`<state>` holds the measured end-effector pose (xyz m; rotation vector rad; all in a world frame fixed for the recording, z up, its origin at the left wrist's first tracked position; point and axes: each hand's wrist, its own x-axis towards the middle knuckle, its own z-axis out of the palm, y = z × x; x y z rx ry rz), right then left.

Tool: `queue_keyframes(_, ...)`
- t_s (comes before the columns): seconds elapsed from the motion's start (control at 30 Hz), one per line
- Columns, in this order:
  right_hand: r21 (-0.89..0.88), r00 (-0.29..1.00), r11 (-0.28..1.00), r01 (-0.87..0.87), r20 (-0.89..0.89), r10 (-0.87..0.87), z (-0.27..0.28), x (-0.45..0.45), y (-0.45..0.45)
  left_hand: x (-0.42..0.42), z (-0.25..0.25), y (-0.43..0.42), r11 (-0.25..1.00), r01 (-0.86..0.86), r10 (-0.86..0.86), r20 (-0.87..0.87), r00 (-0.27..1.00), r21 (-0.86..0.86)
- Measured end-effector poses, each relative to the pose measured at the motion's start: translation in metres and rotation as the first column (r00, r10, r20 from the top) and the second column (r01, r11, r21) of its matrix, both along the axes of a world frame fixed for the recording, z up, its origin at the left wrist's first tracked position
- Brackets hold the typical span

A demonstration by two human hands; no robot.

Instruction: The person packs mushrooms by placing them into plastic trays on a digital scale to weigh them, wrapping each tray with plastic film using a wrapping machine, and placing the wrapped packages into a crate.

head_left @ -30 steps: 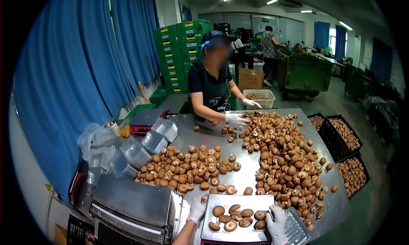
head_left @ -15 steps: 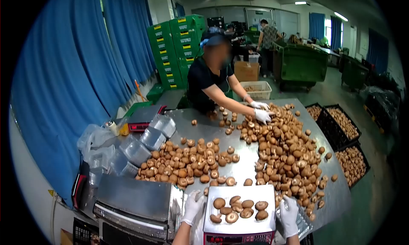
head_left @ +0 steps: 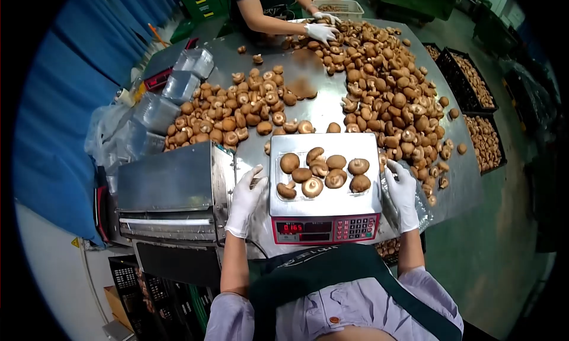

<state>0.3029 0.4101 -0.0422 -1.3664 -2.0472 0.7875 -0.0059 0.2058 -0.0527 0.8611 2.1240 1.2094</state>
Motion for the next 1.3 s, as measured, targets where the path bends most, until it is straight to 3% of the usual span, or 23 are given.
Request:
queue_keyframes(0.17,0.028,1.0,0.999,-0.022,0.013,0.022,-0.009,0.002,0.007,0.003,-0.002,-0.002,0.998,0.042,-0.043,-0.006,0.999,-0.05)
queue_keyframes(0.27,-0.046,1.0,0.999,0.001,-0.021,-0.002,-0.008,-0.002,0.005,-0.003,-0.01,-0.003,0.992,0.064,-0.072,-0.068,0.995,-0.11)
queue_keyframes(0.4,-0.141,0.993,0.99,0.029,0.116,-0.012,-0.007,-0.008,0.01,-0.003,-0.024,0.003,0.996,0.095,-0.091,0.236,0.968,-0.004)
queue_keyframes(0.43,-0.214,0.993,0.977,-0.001,0.118,0.026,-0.001,-0.011,0.01,0.005,-0.011,0.006,0.996,0.088,-0.08,0.354,0.932,-0.007)
queue_keyframes(0.47,-0.263,0.991,0.965,-0.009,0.129,0.044,-0.012,-0.011,0.015,0.009,-0.012,0.009,0.996,0.087,-0.079,0.356,0.931,-0.007)
queue_keyframes(0.53,-0.242,0.973,0.969,-0.047,0.209,0.1,-0.018,-0.012,0.018,0.011,-0.011,0.016,0.997,0.068,-0.038,0.512,0.858,-0.04)
queue_keyframes(0.6,-0.294,0.982,0.952,-0.087,0.138,0.132,-0.027,-0.012,0.02,0.011,-0.015,0.02,0.994,0.094,-0.062,0.423,0.904,-0.055)
queue_keyframes(0.67,-0.203,0.993,0.976,-0.075,0.079,0.092,-0.03,-0.017,0.017,0.011,-0.014,0.024,0.992,0.099,-0.059,0.394,0.917,-0.083)
queue_keyframes(0.73,-0.356,0.985,0.929,-0.104,-0.164,0.047,-0.029,-0.018,0.011,0.005,-0.046,0.021,0.995,0.1,-0.082,0.395,0.915,-0.024)
queue_keyframes(0.8,-0.317,0.991,0.947,-0.055,-0.131,0.014,-0.028,-0.025,0.0,-0.007,-0.062,0.027,0.989,0.134,-0.128,0.087,0.988,-0.068)
queue_keyframes(0.83,-0.269,0.996,0.961,-0.062,-0.077,0.043,-0.034,-0.027,0.002,-0.003,-0.032,0.025,0.986,0.107,-0.086,0.153,0.984,-0.131)
queue_keyframes(0.87,-0.22,0.998,0.973,-0.069,-0.02,0.066,-0.028,-0.032,-0.002,-0.012,-0.025,0.026,0.977,0.15,-0.152,0.003,0.988,-0.154)
queue_keyframes(0.93,-0.328,0.999,0.944,0.031,-0.006,-0.035,0.003,-0.051,-0.022,-0.018,0.013,0.013,0.969,0.124,-0.159,-0.156,0.975,-0.215)
queue_keyframes(1.0,-0.32,0.993,0.947,-0.026,-0.119,-0.013,0.006,-0.065,-0.03,-0.045,0.014,0.004,0.97,0.137,-0.16,-0.102,0.982,-0.202)
queue_keyframes(1.07,-0.299,0.993,0.954,0.005,-0.114,-0.041,0.028,-0.09,-0.048,-0.064,0.037,-0.012,0.974,0.102,-0.159,-0.286,0.945,-0.202)
queue_keyframes(1.17,-0.233,0.988,0.971,-0.062,-0.151,0.027,0.061,-0.135,-0.083,-0.1,0.083,-0.047,0.983,0.116,-0.152,-0.287,0.946,-0.14)
queue_keyframes(1.27,-0.158,0.995,0.983,-0.097,-0.005,0.097,0.074,-0.185,-0.118,-0.151,0.082,-0.084,0.993,0.084,-0.11,-0.437,0.893,-0.077)
queue_keyframes(1.3,-0.153,0.992,0.98,-0.126,-0.045,0.12,0.058,-0.203,-0.119,-0.171,0.078,-0.097,0.991,0.078,-0.117,-0.42,0.9,-0.109)
